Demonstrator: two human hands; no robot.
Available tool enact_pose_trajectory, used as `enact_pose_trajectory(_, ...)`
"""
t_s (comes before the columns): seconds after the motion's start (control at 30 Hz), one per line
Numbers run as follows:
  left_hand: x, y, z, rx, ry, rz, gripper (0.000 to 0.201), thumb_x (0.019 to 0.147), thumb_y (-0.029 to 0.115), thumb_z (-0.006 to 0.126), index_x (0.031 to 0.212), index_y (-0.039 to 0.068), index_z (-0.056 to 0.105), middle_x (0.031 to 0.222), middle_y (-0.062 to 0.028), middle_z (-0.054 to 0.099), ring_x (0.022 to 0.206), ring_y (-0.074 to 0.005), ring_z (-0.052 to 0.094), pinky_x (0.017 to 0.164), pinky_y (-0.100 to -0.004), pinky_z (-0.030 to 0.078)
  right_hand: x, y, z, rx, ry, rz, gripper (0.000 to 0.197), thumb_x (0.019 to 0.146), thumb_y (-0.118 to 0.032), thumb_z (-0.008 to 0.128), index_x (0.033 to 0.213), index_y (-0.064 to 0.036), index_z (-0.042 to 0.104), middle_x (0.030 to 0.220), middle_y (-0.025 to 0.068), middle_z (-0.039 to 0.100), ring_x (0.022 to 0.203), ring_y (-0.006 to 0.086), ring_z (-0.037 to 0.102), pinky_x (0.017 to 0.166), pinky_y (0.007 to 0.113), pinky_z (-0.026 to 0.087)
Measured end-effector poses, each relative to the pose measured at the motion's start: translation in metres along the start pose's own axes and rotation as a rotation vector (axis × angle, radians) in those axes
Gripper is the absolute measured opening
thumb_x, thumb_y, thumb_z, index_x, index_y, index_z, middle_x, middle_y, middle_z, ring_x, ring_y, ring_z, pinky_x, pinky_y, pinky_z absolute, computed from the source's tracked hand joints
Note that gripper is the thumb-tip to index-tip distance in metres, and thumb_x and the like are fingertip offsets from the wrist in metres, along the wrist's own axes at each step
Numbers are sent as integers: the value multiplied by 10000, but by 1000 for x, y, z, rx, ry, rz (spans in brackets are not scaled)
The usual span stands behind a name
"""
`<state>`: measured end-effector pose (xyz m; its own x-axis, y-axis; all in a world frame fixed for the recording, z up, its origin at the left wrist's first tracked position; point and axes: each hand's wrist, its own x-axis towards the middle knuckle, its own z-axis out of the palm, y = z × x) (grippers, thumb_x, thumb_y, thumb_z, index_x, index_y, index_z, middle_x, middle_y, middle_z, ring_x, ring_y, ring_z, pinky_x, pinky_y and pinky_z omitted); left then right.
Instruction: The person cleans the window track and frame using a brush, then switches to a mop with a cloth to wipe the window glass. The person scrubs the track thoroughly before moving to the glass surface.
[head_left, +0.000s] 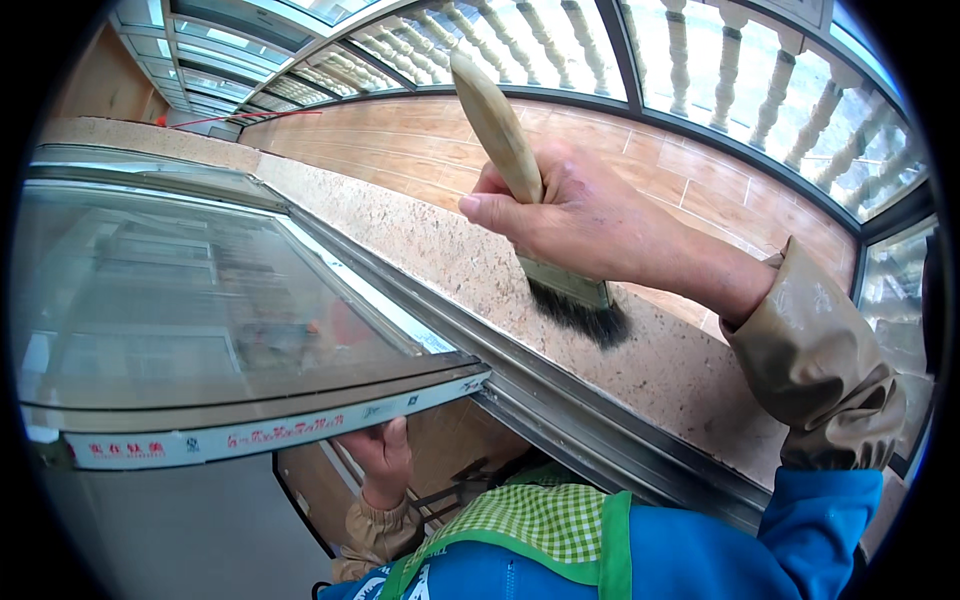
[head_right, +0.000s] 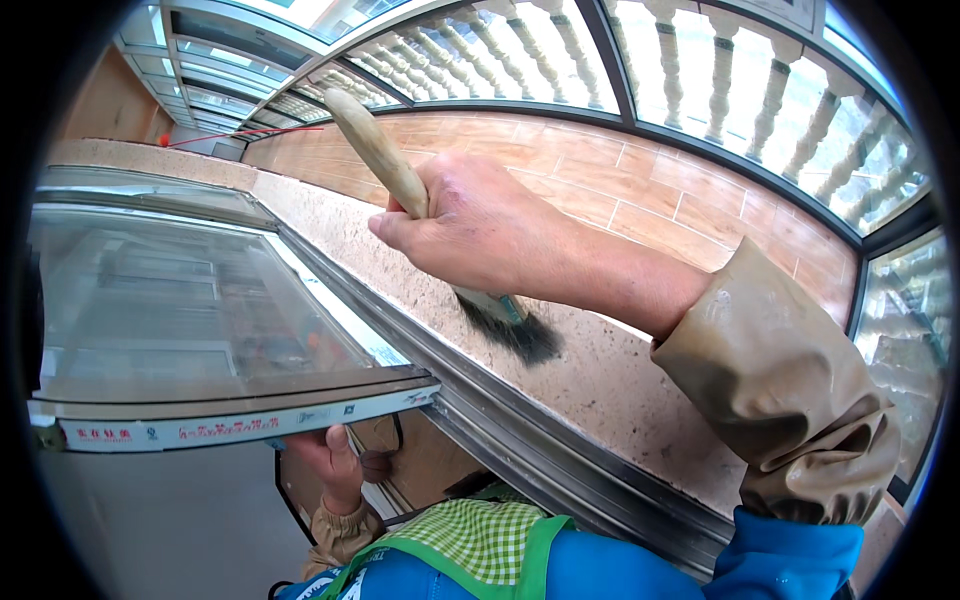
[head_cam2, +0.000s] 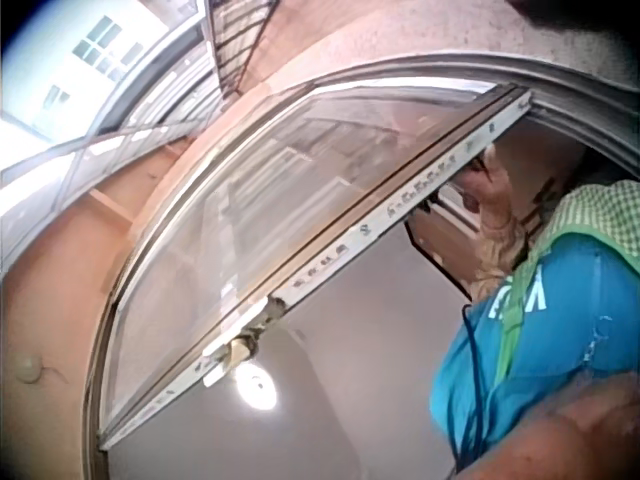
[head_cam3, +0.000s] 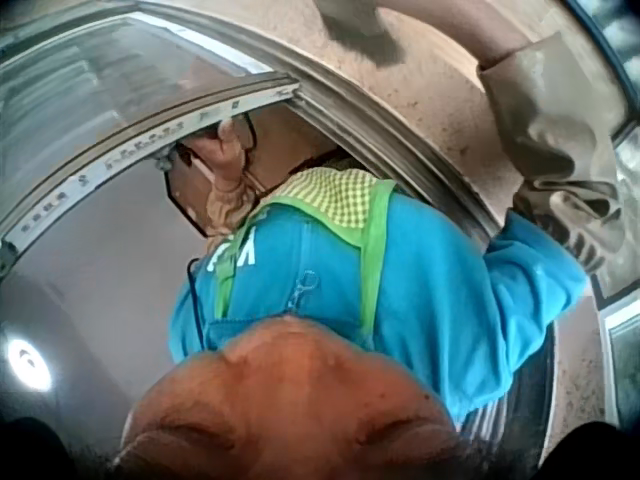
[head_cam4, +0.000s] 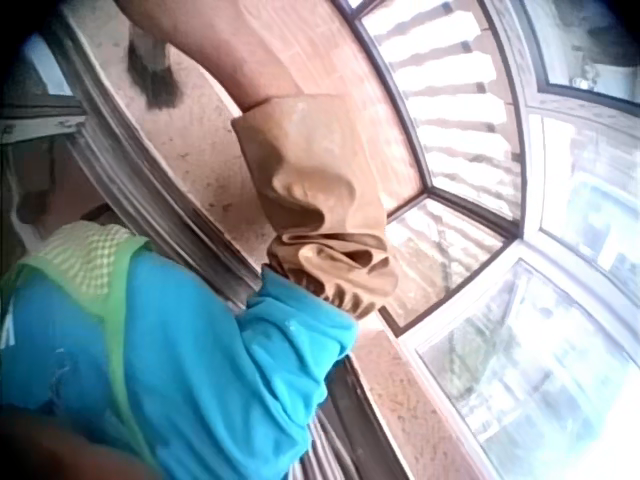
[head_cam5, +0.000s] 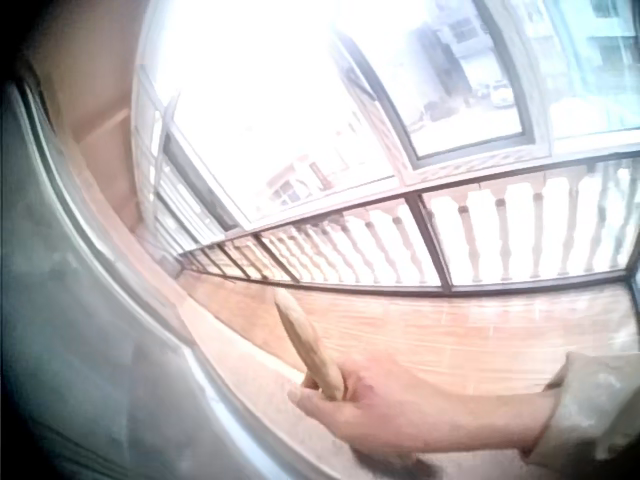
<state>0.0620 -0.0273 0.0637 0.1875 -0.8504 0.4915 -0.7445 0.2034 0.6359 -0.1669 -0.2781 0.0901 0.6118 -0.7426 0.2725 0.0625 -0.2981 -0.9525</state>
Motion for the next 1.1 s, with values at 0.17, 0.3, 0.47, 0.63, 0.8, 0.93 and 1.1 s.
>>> enact_pose_trajectory(0.17, 7, -4, -7, 105, -50, -4, 731, 887, 235, 686, 1408, -24, 244, 1401, -164, 335, 1271, -270, 377, 1077, -399, 279, -38, -22, 2, -23, -165, 141, 352, 921, -335, 586, 815, -10, 668, 590, 105, 598, 537, 203, 585, 541, 361, 472)
enact_pose_trajectory(0.3, 15, -10, -5, -5, -80, 79, 749, 892, 169, 676, 1444, -11, 203, 1343, -123, 427, 1197, -228, 459, 1039, -366, 342, -75, -12, 25, -121, -208, 216, 353, 935, -338, 589, 766, -32, 639, 579, 83, 577, 524, 174, 567, 514, 351, 467)
enact_pose_trajectory(0.47, 27, -9, -14, 38, -77, 212, 656, 854, 151, 722, 1350, -24, 329, 1229, -123, 500, 1102, -222, 521, 951, -346, 417, -83, -66, 23, -146, 343, 127, 293, 984, -244, 519, 817, -28, 625, 575, 26, 516, 476, 73, 487, 396, 207, 403)
enact_pose_trajectory(0.63, 39, 13, -13, 10, -84, 416, 585, 770, 210, 794, 1195, -34, 475, 961, -158, 565, 813, -303, 614, 663, -366, 521, -136, -142, 17, -241, 667, -327, 232, 981, -180, 506, 897, -31, 663, 663, -19, 509, 571, 40, 449, 510, 203, 384)
enact_pose_trajectory(0.8, 31, 36, -2, -158, -204, 515, 529, 766, 123, 769, 1174, -56, 482, 972, -171, 561, 779, -301, 620, 649, -354, 533, -193, -190, 56, -281, 772, -383, 347, 995, -249, 452, 850, 3, 642, 654, 7, 496, 573, 64, 396, 566, 234, 305)
enact_pose_trajectory(0.93, 17, 62, 10, -221, -269, 525, 522, 757, 63, 749, 1186, -55, 478, 975, -178, 562, 787, -317, 621, 661, -353, 529, -220, -201, 76, -289, 596, -597, 369, 964, -319, 513, 839, 6, 634, 575, 4, 494, 490, 88, 388, 471, 254, 286)
enact_pose_trajectory(1.1, -6, 99, 31, -320, -349, 708, 498, 772, 86, 718, 1155, -109, 467, 993, -202, 535, 792, -320, 615, 629, -354, 532, -270, -230, 99, -478, 561, -681, 357, 931, -325, 567, 752, -20, 620, 524, 5, 497, 403, 92, 394, 370, 229, 300)
